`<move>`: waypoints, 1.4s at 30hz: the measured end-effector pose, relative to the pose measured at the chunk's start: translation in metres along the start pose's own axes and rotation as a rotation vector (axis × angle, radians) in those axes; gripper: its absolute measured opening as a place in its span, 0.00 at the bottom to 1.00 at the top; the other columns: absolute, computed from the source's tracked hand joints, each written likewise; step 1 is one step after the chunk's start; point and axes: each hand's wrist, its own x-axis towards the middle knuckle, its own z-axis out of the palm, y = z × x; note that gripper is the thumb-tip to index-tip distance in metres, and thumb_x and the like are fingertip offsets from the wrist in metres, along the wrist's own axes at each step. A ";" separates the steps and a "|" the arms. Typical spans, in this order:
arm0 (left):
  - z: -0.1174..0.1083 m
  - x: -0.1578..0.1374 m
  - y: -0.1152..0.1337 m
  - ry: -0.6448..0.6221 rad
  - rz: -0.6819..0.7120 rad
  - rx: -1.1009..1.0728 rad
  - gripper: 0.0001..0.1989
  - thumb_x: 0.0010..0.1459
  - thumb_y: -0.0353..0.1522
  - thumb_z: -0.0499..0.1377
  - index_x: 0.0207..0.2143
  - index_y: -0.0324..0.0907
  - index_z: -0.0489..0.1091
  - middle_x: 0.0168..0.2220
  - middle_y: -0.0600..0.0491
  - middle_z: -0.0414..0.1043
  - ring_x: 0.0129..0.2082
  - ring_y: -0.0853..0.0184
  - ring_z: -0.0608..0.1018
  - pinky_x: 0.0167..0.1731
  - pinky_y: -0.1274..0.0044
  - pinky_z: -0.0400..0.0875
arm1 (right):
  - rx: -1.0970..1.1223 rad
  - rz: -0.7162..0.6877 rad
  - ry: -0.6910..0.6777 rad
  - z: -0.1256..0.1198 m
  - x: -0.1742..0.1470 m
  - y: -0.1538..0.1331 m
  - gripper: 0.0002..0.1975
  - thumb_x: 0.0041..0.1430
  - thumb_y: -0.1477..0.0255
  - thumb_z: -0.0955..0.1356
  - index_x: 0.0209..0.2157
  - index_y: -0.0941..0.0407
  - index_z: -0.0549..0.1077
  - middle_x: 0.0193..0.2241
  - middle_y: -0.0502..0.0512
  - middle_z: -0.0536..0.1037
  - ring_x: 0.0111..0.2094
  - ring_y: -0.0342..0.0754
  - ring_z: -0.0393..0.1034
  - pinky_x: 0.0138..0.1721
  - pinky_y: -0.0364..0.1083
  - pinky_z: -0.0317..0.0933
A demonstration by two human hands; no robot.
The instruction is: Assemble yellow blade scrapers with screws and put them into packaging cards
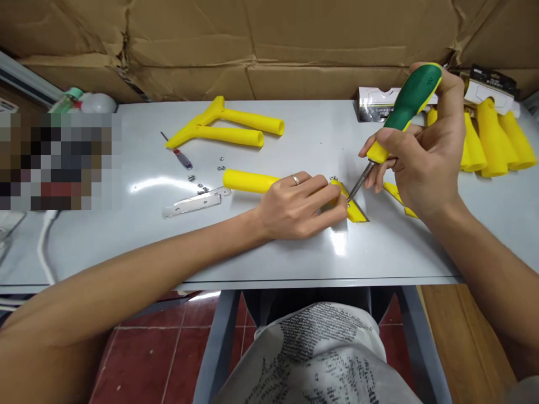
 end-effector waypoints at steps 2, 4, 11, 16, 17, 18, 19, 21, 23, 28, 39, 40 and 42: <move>0.000 0.000 0.000 -0.002 -0.003 0.006 0.10 0.74 0.26 0.61 0.37 0.44 0.76 0.34 0.56 0.82 0.31 0.70 0.79 0.26 0.75 0.69 | -0.001 0.012 0.018 0.000 -0.001 -0.002 0.38 0.60 0.53 0.82 0.61 0.36 0.59 0.33 0.46 0.83 0.25 0.55 0.80 0.15 0.51 0.67; 0.001 0.000 0.000 0.001 -0.005 0.008 0.10 0.74 0.27 0.61 0.37 0.44 0.76 0.34 0.56 0.82 0.31 0.70 0.80 0.27 0.75 0.69 | -0.006 0.023 0.019 -0.001 0.000 0.000 0.39 0.59 0.54 0.82 0.61 0.35 0.58 0.36 0.47 0.84 0.27 0.56 0.82 0.15 0.51 0.65; 0.000 0.000 0.000 0.013 -0.018 -0.013 0.09 0.73 0.28 0.62 0.36 0.42 0.76 0.33 0.55 0.82 0.29 0.70 0.79 0.26 0.74 0.68 | 0.014 0.034 0.047 0.001 0.003 0.001 0.37 0.58 0.58 0.82 0.59 0.37 0.60 0.31 0.45 0.82 0.26 0.55 0.79 0.15 0.50 0.61; 0.000 0.001 0.000 -0.002 -0.004 -0.025 0.08 0.73 0.28 0.64 0.36 0.41 0.76 0.33 0.55 0.83 0.31 0.70 0.81 0.26 0.74 0.69 | 0.043 0.045 0.056 0.002 0.003 -0.002 0.37 0.57 0.64 0.81 0.58 0.38 0.59 0.26 0.40 0.79 0.20 0.51 0.73 0.14 0.49 0.58; -0.001 0.002 0.000 -0.006 0.000 -0.022 0.08 0.73 0.28 0.64 0.36 0.41 0.76 0.34 0.55 0.83 0.31 0.70 0.81 0.26 0.74 0.69 | 0.034 0.050 0.048 0.001 0.002 -0.002 0.37 0.57 0.64 0.81 0.58 0.38 0.58 0.27 0.40 0.80 0.19 0.51 0.72 0.14 0.49 0.58; -0.001 0.002 0.001 -0.010 0.003 -0.017 0.08 0.73 0.28 0.64 0.36 0.41 0.76 0.34 0.55 0.83 0.31 0.70 0.82 0.26 0.74 0.69 | 0.026 0.052 0.036 0.001 0.002 -0.001 0.37 0.57 0.64 0.81 0.58 0.38 0.58 0.27 0.40 0.80 0.18 0.51 0.72 0.13 0.49 0.58; -0.001 0.001 0.001 -0.016 0.004 -0.014 0.08 0.73 0.28 0.64 0.36 0.42 0.76 0.34 0.56 0.83 0.32 0.70 0.82 0.26 0.74 0.69 | 0.021 0.049 0.024 0.001 0.002 0.000 0.37 0.58 0.63 0.81 0.59 0.37 0.58 0.27 0.41 0.80 0.19 0.52 0.73 0.13 0.49 0.58; -0.002 0.001 0.001 -0.021 0.001 -0.019 0.08 0.73 0.28 0.63 0.36 0.42 0.76 0.34 0.55 0.83 0.32 0.70 0.82 0.27 0.74 0.69 | 0.017 0.027 0.013 0.001 0.002 0.001 0.37 0.58 0.61 0.82 0.59 0.37 0.59 0.27 0.42 0.80 0.19 0.53 0.75 0.13 0.50 0.59; -0.002 0.001 0.001 -0.017 -0.007 -0.022 0.09 0.74 0.28 0.63 0.36 0.42 0.76 0.34 0.55 0.83 0.31 0.70 0.81 0.27 0.74 0.69 | 0.022 -0.005 0.020 0.001 0.001 0.001 0.37 0.58 0.59 0.83 0.59 0.37 0.59 0.26 0.41 0.78 0.19 0.52 0.75 0.13 0.49 0.60; -0.001 -0.001 0.001 -0.024 -0.009 -0.018 0.10 0.74 0.29 0.62 0.35 0.43 0.75 0.35 0.55 0.83 0.32 0.70 0.81 0.28 0.73 0.67 | 0.032 0.007 0.019 0.004 0.000 -0.004 0.40 0.57 0.59 0.84 0.58 0.38 0.58 0.26 0.38 0.80 0.16 0.48 0.73 0.11 0.46 0.61; 0.000 0.000 0.002 -0.008 0.004 -0.035 0.08 0.73 0.28 0.63 0.36 0.40 0.77 0.34 0.53 0.84 0.32 0.69 0.82 0.29 0.72 0.66 | -0.028 -0.049 0.049 0.008 -0.006 -0.010 0.41 0.55 0.55 0.86 0.58 0.37 0.59 0.27 0.39 0.74 0.13 0.43 0.64 0.09 0.44 0.54; 0.000 0.000 0.003 -0.009 0.006 -0.036 0.08 0.73 0.29 0.62 0.36 0.40 0.77 0.35 0.53 0.84 0.32 0.69 0.82 0.29 0.72 0.66 | -0.043 -0.064 0.036 0.008 -0.007 -0.010 0.41 0.55 0.53 0.85 0.58 0.37 0.60 0.30 0.41 0.76 0.13 0.41 0.63 0.09 0.44 0.55; 0.000 0.000 0.003 -0.014 0.008 -0.043 0.09 0.74 0.29 0.62 0.37 0.40 0.78 0.36 0.53 0.85 0.33 0.68 0.82 0.29 0.72 0.67 | -0.071 -0.086 0.011 0.006 -0.008 -0.010 0.40 0.56 0.51 0.85 0.59 0.36 0.61 0.40 0.46 0.79 0.15 0.39 0.62 0.10 0.45 0.58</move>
